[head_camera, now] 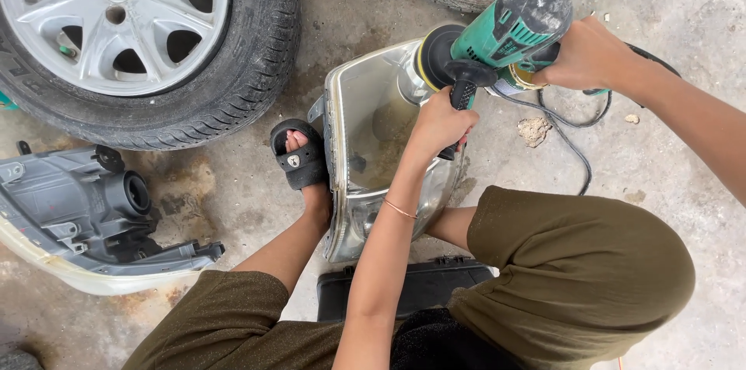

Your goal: The person uses a handheld electric polisher to buff the surface of a car headlight assembly. They move the tool in circular motions across the lens while sitting on the ground.

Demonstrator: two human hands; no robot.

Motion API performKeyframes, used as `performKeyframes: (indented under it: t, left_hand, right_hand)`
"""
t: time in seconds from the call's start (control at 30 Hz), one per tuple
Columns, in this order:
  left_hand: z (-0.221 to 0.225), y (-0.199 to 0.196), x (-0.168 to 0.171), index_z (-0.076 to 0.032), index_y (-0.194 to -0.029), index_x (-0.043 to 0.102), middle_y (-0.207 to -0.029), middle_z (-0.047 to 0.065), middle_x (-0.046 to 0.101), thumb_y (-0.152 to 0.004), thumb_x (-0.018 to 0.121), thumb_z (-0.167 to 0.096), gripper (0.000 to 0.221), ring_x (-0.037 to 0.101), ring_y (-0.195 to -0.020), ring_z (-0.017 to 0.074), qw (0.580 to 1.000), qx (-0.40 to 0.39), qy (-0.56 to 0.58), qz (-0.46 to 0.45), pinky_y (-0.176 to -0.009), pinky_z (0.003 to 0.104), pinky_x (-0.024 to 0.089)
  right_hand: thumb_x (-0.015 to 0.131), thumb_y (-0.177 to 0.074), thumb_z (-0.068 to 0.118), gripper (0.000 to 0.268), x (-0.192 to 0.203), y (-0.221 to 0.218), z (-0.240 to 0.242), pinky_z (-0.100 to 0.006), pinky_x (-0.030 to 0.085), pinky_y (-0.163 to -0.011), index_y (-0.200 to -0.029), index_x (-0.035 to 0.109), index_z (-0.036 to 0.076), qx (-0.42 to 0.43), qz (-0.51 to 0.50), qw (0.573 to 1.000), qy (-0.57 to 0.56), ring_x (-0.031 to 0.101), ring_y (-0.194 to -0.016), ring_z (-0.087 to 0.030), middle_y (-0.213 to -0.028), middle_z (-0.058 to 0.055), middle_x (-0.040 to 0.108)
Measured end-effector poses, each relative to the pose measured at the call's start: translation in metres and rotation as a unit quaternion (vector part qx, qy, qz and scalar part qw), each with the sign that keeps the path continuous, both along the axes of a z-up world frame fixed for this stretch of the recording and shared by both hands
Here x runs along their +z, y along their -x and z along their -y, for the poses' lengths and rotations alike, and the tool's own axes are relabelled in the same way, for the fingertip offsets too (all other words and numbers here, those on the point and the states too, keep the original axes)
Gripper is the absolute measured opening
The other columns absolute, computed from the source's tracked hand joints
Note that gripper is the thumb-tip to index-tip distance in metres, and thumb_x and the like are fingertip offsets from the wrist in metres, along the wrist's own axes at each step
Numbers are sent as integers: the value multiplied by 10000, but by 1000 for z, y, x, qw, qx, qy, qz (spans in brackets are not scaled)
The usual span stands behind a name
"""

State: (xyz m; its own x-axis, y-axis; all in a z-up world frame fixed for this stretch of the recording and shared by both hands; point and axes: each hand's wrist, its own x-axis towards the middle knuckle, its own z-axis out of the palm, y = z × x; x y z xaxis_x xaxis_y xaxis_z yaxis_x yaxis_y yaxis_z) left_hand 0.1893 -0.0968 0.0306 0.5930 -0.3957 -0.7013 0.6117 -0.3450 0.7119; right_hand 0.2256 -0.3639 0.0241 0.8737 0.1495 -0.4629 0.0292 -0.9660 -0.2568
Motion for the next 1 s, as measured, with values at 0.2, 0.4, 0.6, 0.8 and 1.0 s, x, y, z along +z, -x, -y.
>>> performKeyframes:
  t: [0.2,0.4,0.6,0.8,1.0]
  left_hand:
    - [-7,24,8,-47,-888,482,-586,93,534,-717,510,-79,177,506,-431,208,1000,1,9,4,-464,342,470]
    - [-4,54,-24,16,-894,604,-529,121,562,-683,593,-2,212,559,-383,175,995,84,37,25,-341,356,503]
    - [-10,79,-10,32,-895,598,-530,129,549,-701,599,16,195,555,-387,178,995,91,31,22,-351,355,498]
    - [-19,100,-20,23,-862,589,-508,126,540,-694,613,26,170,544,-365,170,993,106,42,26,-334,353,489]
    - [-25,118,-14,32,-875,588,-510,122,541,-704,620,39,174,540,-359,165,991,120,50,19,-321,338,478]
  right_hand:
    - [758,-669,240,517,11,24,-14,-347,228,-463,-588,277,72,-6,-12,1000,-2,212,-533,-198,-496,-17,256]
    - [820,-663,387,458,-30,52,10,-491,566,-733,-917,775,8,-74,8,997,0,728,-896,-419,-822,-231,735]
    - [766,-622,313,432,8,72,-25,-508,559,-732,-868,735,-40,-79,0,997,8,723,-885,-437,-785,-263,708]
    - [759,-636,291,415,25,86,-47,-509,554,-731,-838,728,-70,-65,-13,998,-4,723,-865,-450,-757,-286,685]
    - [768,-621,353,432,13,96,-42,-480,567,-709,-816,733,-31,-47,-19,999,2,741,-848,-417,-746,-242,714]
